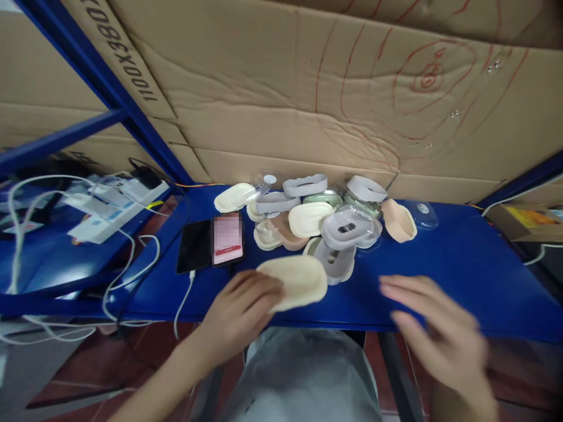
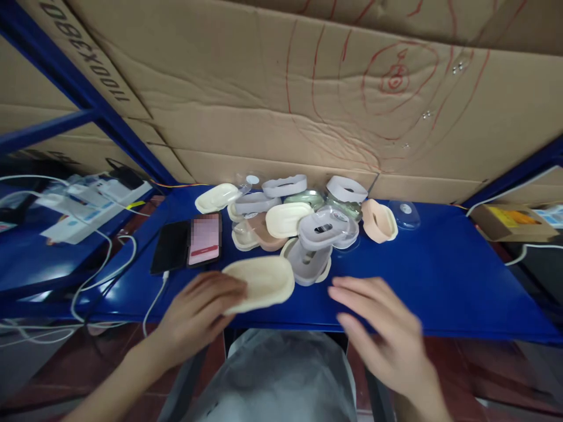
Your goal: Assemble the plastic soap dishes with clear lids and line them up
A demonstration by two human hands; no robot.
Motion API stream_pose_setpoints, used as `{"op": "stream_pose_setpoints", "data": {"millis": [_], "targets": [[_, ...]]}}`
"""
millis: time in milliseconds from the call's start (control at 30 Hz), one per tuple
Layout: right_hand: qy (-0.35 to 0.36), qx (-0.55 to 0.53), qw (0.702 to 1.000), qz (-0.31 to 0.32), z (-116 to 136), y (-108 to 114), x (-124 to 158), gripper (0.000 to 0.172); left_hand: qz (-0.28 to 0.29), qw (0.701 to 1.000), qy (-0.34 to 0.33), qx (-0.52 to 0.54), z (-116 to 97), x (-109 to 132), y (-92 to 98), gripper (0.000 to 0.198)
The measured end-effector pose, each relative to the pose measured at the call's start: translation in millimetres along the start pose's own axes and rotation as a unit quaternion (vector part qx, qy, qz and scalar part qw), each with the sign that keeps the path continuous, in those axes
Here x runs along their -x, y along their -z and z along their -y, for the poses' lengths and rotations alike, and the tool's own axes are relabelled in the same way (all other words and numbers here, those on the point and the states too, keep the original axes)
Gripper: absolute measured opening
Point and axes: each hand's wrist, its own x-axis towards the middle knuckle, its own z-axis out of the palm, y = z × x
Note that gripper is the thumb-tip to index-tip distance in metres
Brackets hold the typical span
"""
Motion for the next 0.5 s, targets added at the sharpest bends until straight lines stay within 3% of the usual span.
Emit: {"op": "stream_pose_setpoints", "data": {"millis": [100,200,300,500], "targets": [[0.01,0.117,0.992,0.046,-3.1,-73.0,-10.8,0.05,0.02,0.999,0.046,-0.008,-24.4,39.4,-23.3,0.027],[0.013,0.17,0.982,0.082,-10.3,-113.7,-15.0,0.053,0.048,0.994,0.092,0.022,-38.2,62.0,-42.2,0.02],[0.009,0.154,0.984,0.087,-19.9,-119.3,-23.7,0.039,0.086,0.99,0.097,0.055,-43.9,66.2,-51.8,0.024],[-0.048,-0.011,0.997,0.059,-27.1,-82.2,-36.6,0.025,0.078,0.984,0.11,0.119,-42.3,50.8,-62.9,0.018]]}}
